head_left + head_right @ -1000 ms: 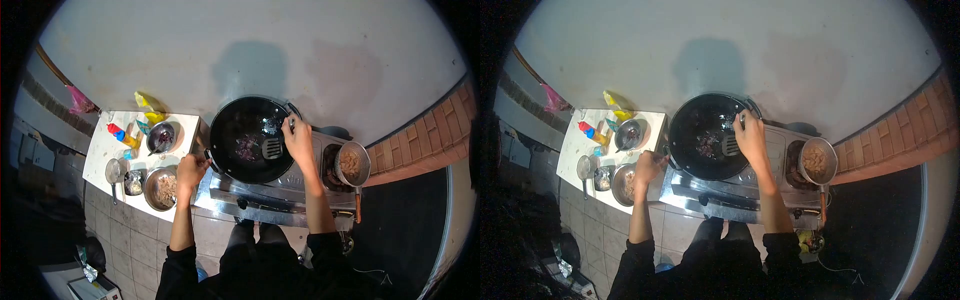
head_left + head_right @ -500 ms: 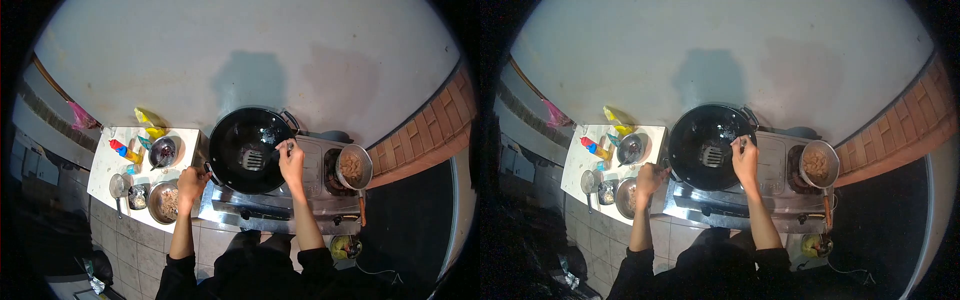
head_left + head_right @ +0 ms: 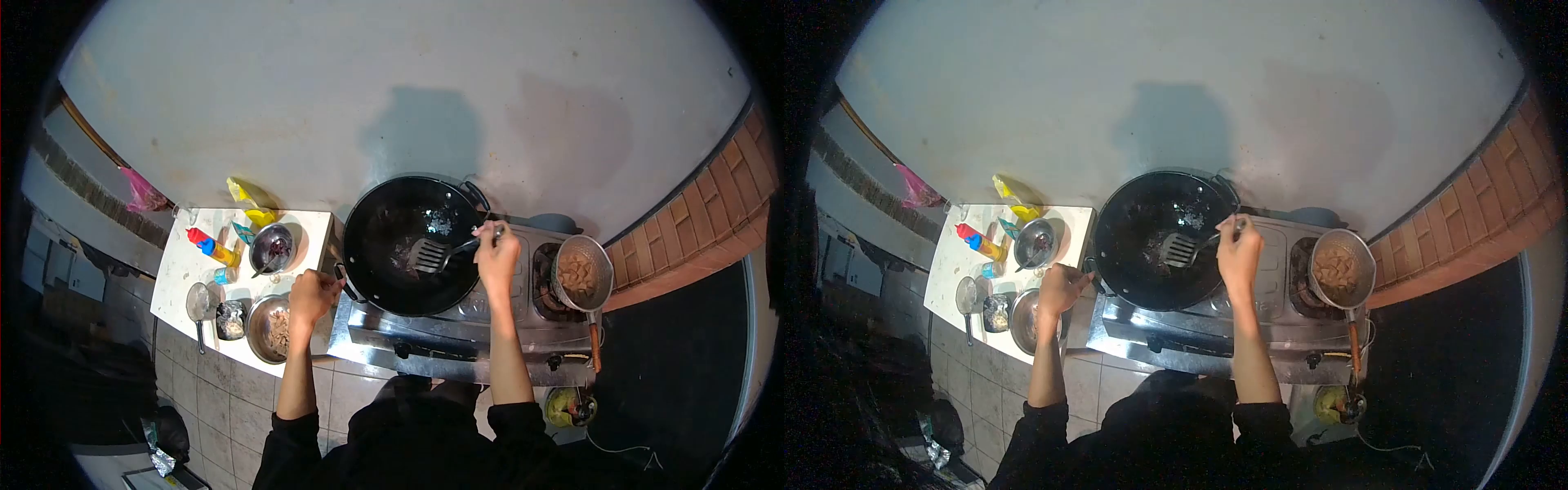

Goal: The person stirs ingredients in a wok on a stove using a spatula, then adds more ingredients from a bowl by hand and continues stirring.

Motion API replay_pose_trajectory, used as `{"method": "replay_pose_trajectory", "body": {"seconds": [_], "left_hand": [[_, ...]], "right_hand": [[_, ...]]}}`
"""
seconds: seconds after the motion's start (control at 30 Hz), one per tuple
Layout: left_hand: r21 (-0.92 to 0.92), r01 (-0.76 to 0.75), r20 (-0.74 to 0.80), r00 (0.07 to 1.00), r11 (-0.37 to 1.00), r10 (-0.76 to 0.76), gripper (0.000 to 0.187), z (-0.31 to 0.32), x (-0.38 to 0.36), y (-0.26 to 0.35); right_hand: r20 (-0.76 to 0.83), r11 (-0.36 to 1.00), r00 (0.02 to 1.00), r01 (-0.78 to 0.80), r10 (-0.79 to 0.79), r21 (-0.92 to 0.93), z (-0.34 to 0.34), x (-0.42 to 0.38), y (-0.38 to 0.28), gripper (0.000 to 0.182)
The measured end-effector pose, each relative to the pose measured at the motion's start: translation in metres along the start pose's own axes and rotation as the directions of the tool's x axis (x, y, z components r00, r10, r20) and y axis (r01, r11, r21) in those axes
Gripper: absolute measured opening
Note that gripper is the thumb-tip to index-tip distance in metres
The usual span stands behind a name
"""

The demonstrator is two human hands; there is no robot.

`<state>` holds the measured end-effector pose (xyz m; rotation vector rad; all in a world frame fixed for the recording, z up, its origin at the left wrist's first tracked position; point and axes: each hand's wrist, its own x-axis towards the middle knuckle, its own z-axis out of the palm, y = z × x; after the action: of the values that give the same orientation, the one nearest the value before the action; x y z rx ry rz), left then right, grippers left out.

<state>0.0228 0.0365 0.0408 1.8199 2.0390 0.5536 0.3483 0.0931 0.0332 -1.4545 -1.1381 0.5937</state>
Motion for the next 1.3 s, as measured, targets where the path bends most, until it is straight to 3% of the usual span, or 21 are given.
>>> {"method": "replay_pose_trajectory", "body": {"seconds": [0.1,0.13,0.3,0.37,0.43,0.67,0.73,0.8,0.83,0.93,1.17,1.23,1.3], "left_hand": [[0.001,-0.028,0.004,1.0,1.0,0.028,0.03,0.002,0.003,-0.005],[-0.01,-0.042,-0.005,0.999,0.999,0.042,0.032,0.003,0.005,-0.005],[0.002,0.077,0.068,0.995,0.997,-0.077,0.035,-0.007,0.01,0.006],[-0.013,0.106,0.064,0.992,0.994,-0.105,0.037,-0.009,0.008,0.001],[-0.017,0.04,0.067,0.997,0.999,-0.039,0.038,-0.009,0.009,-0.004],[-0.051,0.055,0.163,0.986,0.997,-0.046,0.037,-0.014,0.011,0.001],[-0.023,-0.049,0.224,0.973,0.999,0.053,0.037,-0.013,0.009,0.002],[-0.004,-0.031,0.242,0.97,1.0,0.031,0.036,-0.012,0.007,0.006],[0.013,-0.014,0.256,0.967,1.0,0.01,0.036,-0.011,0.008,0.008],[-0.011,-0.057,0.221,0.973,0.998,0.058,0.036,-0.007,0.009,0.001],[-0.045,0.009,0.216,0.976,0.999,0.001,0.043,-0.013,0.005,-0.004],[-0.005,-0.131,0.08,0.988,0.991,0.131,0.032,-0.013,0.004,0.004],[0.025,-0.089,0.075,0.993,0.996,0.087,0.032,-0.013,0.004,0.011]], "right_hand": [[0.004,0.999,1.0,-0.028,0.028,0.019,0.002,0.002,-0.012,0.022],[-0.083,0.988,0.984,0.156,-0.155,0.008,0.015,0.005,-0.002,0.023],[0.024,1.0,1.0,0.0,0.0,-0.005,0.013,-0.011,0.0,0.026],[-0.065,0.98,0.996,-0.039,0.053,0.193,0.005,-0.015,-0.001,0.027],[-0.067,0.975,0.997,-0.02,0.035,0.219,0.003,-0.013,0.003,0.028],[0.002,0.994,1.0,0.002,-0.002,0.112,0.016,-0.019,-0.006,0.027],[0.02,0.992,0.999,0.028,-0.03,0.123,0.024,-0.018,-0.014,0.027],[0.036,0.992,0.993,0.11,-0.112,0.063,0.034,-0.016,-0.015,0.026],[0.085,0.995,0.994,0.067,-0.073,0.077,0.038,-0.014,-0.012,0.025],[0.108,0.991,0.985,0.129,-0.131,0.027,0.035,-0.017,-0.009,0.024],[0.027,0.994,0.994,0.104,-0.106,0.044,-0.009,-0.03,-0.015,0.023],[0.017,0.991,0.992,0.124,-0.125,0.048,0.0,-0.026,-0.013,0.023],[0.01,0.993,0.994,0.107,-0.107,0.055,0.011,-0.022,-0.015,0.023]]}}
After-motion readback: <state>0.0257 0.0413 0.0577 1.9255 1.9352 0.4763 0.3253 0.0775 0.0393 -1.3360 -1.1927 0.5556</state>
